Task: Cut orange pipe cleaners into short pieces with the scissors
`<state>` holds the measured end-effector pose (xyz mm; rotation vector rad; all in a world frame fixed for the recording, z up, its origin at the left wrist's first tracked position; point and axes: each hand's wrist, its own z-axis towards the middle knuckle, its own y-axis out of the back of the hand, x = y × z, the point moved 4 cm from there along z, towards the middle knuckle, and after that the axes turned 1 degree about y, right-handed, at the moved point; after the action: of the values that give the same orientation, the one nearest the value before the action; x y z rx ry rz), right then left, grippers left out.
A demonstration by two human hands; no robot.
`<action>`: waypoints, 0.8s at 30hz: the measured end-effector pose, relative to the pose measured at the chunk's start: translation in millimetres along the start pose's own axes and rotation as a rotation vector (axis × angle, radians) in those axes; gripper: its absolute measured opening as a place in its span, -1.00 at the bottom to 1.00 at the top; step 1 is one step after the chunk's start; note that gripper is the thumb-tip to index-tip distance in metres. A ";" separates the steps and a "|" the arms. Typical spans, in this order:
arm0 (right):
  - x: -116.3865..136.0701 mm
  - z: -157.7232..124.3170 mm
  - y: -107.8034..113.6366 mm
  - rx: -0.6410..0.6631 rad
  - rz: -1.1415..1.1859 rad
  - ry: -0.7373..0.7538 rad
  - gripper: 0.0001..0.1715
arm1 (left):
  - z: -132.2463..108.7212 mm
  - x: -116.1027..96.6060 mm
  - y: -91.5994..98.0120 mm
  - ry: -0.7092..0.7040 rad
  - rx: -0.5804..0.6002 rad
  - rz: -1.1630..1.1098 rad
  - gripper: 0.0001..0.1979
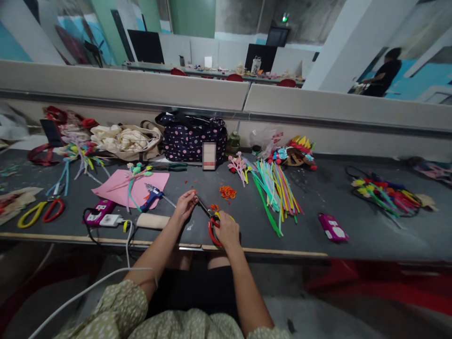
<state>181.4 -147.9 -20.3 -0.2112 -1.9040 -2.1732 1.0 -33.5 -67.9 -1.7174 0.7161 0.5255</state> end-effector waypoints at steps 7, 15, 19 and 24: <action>-2.4 -0.9 0.5 -0.010 -0.013 -0.014 -0.82 | 1.1 2.2 2.0 -0.003 0.025 0.028 -0.74; -4.8 -2.0 -0.5 -0.007 -0.009 -0.027 -0.80 | -2.6 -0.7 -3.9 -0.042 0.058 0.044 -0.71; -4.9 -2.5 -0.4 -0.023 0.008 -0.030 -0.79 | -3.5 -1.3 -3.4 -0.038 0.043 0.032 -0.72; -5.3 -2.9 -0.6 -0.045 0.021 -0.040 -0.76 | -1.8 -0.4 -0.6 -0.036 0.049 0.035 -0.73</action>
<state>186.4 -150.3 -22.8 -0.2836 -1.8669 -2.2154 1.1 -35.1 -66.7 -1.6488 0.7294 0.5575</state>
